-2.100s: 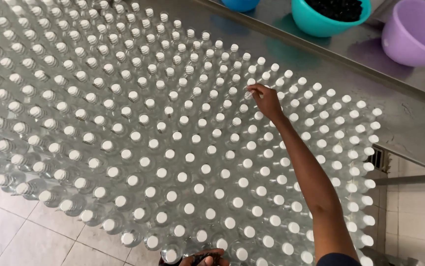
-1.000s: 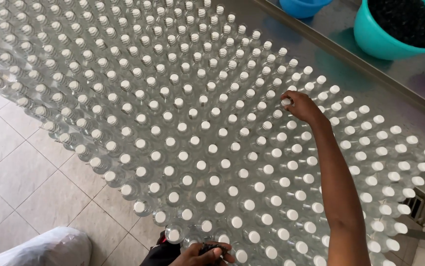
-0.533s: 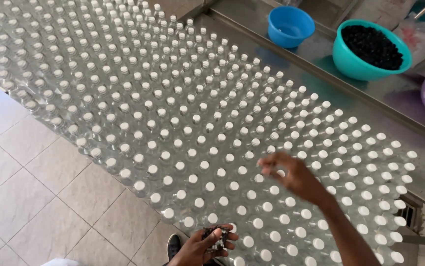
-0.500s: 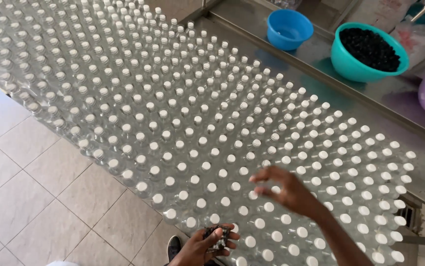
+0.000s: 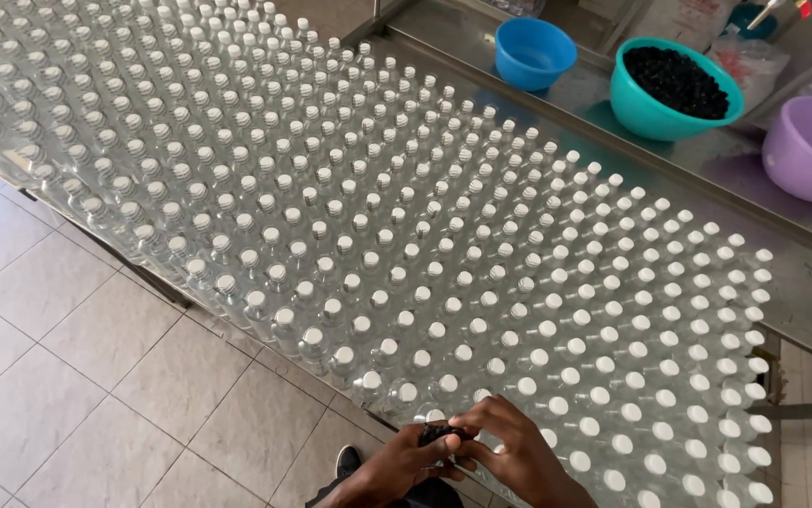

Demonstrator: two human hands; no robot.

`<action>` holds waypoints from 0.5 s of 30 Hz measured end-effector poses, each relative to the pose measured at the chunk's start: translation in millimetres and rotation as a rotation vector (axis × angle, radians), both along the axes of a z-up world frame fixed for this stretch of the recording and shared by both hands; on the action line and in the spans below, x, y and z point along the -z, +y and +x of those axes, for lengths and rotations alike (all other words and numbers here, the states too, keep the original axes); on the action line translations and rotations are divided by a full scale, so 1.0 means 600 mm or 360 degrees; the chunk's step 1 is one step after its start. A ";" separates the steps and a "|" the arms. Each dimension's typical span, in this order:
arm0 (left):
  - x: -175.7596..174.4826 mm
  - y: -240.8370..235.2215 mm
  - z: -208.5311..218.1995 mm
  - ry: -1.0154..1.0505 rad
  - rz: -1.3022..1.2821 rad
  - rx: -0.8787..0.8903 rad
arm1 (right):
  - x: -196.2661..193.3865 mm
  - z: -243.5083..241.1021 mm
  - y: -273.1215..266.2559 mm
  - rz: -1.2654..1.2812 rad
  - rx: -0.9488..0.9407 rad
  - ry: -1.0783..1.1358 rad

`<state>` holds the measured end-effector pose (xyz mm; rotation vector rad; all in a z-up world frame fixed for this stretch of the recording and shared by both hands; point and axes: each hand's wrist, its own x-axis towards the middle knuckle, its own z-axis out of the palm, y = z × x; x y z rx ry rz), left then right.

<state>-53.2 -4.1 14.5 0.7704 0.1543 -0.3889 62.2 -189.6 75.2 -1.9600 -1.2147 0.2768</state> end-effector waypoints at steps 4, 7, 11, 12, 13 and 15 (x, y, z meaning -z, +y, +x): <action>-0.007 0.008 -0.010 0.0100 0.0014 0.0002 | 0.020 -0.011 -0.006 0.0071 0.0075 -0.0058; -0.016 0.008 -0.015 0.0181 0.0024 0.0005 | 0.014 -0.017 -0.019 -0.0080 0.0367 0.0125; -0.035 0.011 -0.006 0.0204 0.0058 0.0043 | -0.001 0.001 -0.031 -0.0191 0.0364 0.0332; -0.039 0.010 -0.002 0.0197 0.0051 0.0059 | -0.004 0.009 -0.036 -0.0243 0.0345 0.0451; -0.041 0.007 0.001 0.0204 0.0044 0.0058 | -0.013 0.015 -0.035 -0.0251 0.0344 0.0457; -0.046 0.000 0.014 0.0248 0.0083 0.0013 | -0.031 0.034 -0.035 -0.0343 0.0369 0.0641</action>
